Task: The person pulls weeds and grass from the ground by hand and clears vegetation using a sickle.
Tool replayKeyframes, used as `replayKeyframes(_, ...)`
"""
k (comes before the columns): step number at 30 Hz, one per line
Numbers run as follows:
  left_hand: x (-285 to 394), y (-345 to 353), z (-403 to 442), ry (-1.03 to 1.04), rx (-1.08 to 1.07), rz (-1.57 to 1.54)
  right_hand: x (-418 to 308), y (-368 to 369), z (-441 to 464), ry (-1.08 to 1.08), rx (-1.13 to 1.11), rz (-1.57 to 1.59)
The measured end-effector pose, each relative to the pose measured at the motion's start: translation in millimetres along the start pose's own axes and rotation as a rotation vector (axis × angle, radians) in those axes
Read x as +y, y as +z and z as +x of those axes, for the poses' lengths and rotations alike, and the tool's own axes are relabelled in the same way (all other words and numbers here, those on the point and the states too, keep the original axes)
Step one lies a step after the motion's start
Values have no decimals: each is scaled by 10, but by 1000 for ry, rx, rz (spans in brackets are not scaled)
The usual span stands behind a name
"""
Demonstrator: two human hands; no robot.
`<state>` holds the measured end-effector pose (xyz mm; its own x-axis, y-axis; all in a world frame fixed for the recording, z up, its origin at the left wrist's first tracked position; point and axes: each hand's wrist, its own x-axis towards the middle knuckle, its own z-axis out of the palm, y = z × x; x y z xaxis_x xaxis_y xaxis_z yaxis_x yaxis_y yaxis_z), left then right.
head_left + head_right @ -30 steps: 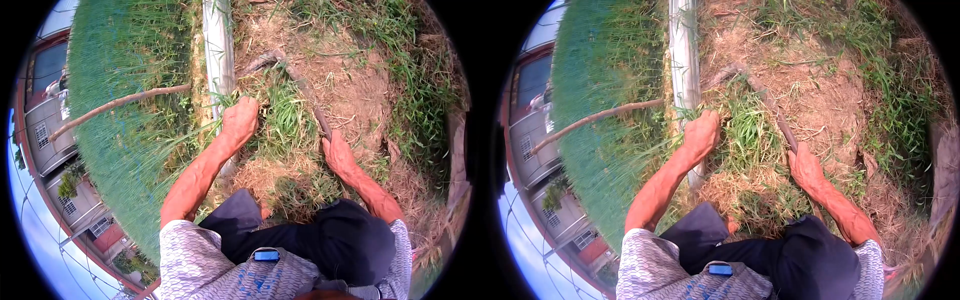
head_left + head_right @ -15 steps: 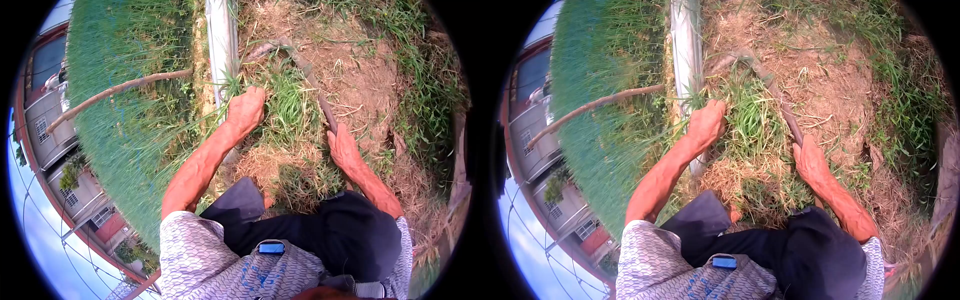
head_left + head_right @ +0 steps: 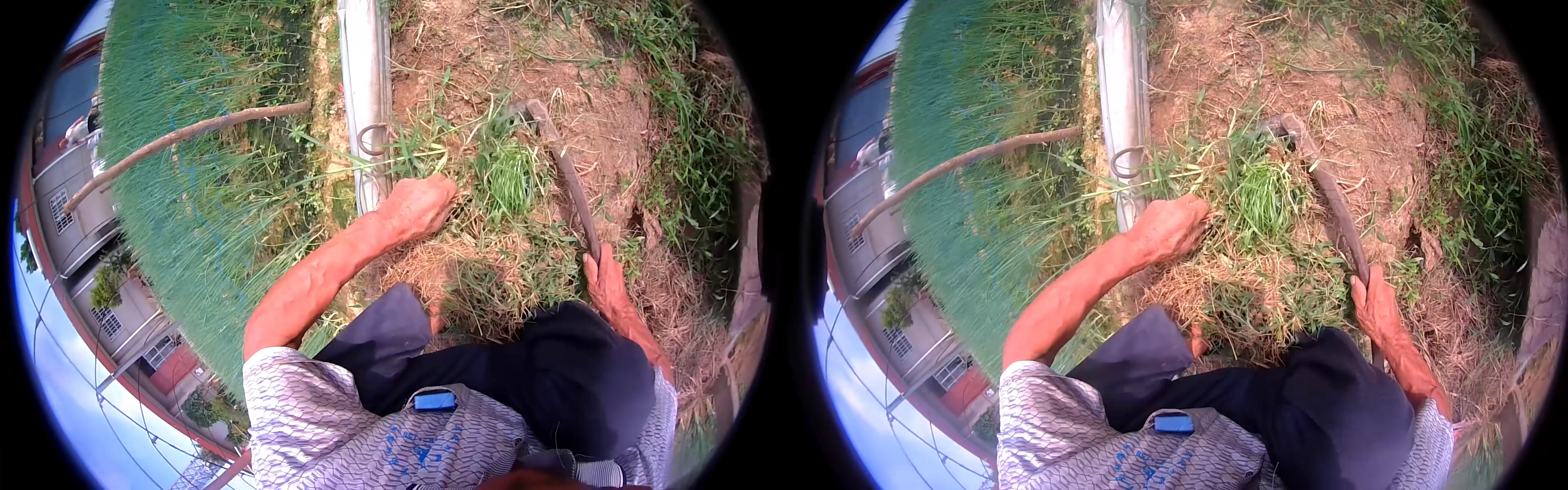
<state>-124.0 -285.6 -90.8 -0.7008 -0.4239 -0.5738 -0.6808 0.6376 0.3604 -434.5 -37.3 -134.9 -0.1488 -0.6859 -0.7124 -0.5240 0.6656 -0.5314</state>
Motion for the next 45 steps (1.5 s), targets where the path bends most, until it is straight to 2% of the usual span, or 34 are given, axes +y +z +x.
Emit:
replayKeyframes(2, 271, 16, -30, 330, -61, -159, -48, 28, 110, -44, 40, 32)
replayKeyframes(4, 548, -19, -138, 370, -138, -169, -190, 45, 278, -74, 110, 78)
replayKeyframes(6, 594, -166, -2, 469, -183, -128, 272, 334, 752, -385, 161, 87)
replayKeyframes(8, 545, -252, 69, 29, 133, -122, 487, 665, 1036, -469, 187, 284)
replayKeyframes(10, 304, -329, 240, -127, 367, -60, 480, 659, 1077, -501, 192, 385)
replayKeyframes(12, 67, -334, 379, -227, 141, 124, -342, 102, 787, -211, 126, 63)
replayKeyframes(13, -25, -286, 425, -164, 113, 140, -335, 117, 774, -210, 121, 59)
replayKeyframes(15, -153, -204, 521, -109, 97, 122, -318, 138, 769, -283, 255, 127)
replayKeyframes(16, -190, -169, 559, -50, 77, 106, -308, 122, 754, -278, 254, 124)
replayKeyframes(17, -259, -105, 556, 19, 170, 106, -304, 105, 722, -247, 229, 127)
replayKeyframes(20, -355, 13, 556, 102, 138, 173, -327, 97, 711, -212, 180, 123)
replayKeyframes(22, -346, -33, 603, 138, 224, 167, -333, 141, 783, -404, 304, -48)
replayKeyframes(24, -353, -118, 681, 59, 75, 172, -220, 221, 932, -46, -1, 152)
replayKeyframes(25, -357, -174, 712, 112, 110, 185, -183, 248, 953, -448, 228, -490)
replayKeyframes(28, -305, -257, 568, 9, -15, 205, -103, 225, 958, -882, 522, -517)
replayKeyframes(29, -406, -154, 448, 38, 131, 140, 11, 111, 800, -512, 285, -367)
replayKeyframes(30, -392, -160, 341, 27, 136, 142, 115, 26, 646, -148, 42, -217)
replayKeyframes(33, -141, -34, 66, 61, -137, 32, 413, -82, 151, -187, 24, -146)
replayKeyframes(34, -2, 36, 35, 94, -216, -24, 318, -78, 109, -141, -3, -132)
replayKeyframes(36, 336, 300, -77, 285, -247, -178, 57, -56, 174, -71, -13, -104)
replayKeyframes(37, 485, 327, -116, 272, -250, -186, 52, 6, 302, -77, -27, -106)
replayKeyframes(39, 732, 251, -165, 267, -309, -228, 74, 238, 616, -587, 272, -689)
replayKeyframes(40, 671, 247, -146, 270, -304, -220, 77, 315, 760, -588, 281, -690)
replayKeyframes(41, 547, 255, -117, 144, -200, -100, 84, 383, 876, -734, 363, -813)
replayKeyframes(43, 350, 103, -65, -108, -37, 55, -13, 350, 863, -880, 443, -938)
replayKeyframes(44, 260, -21, -47, -237, 23, 90, -75, 301, 788, -638, 313, -670)
replayKeyframes(45, 80, 41, -45, -254, 114, 190, -192, 239, 684, -398, 179, -404)
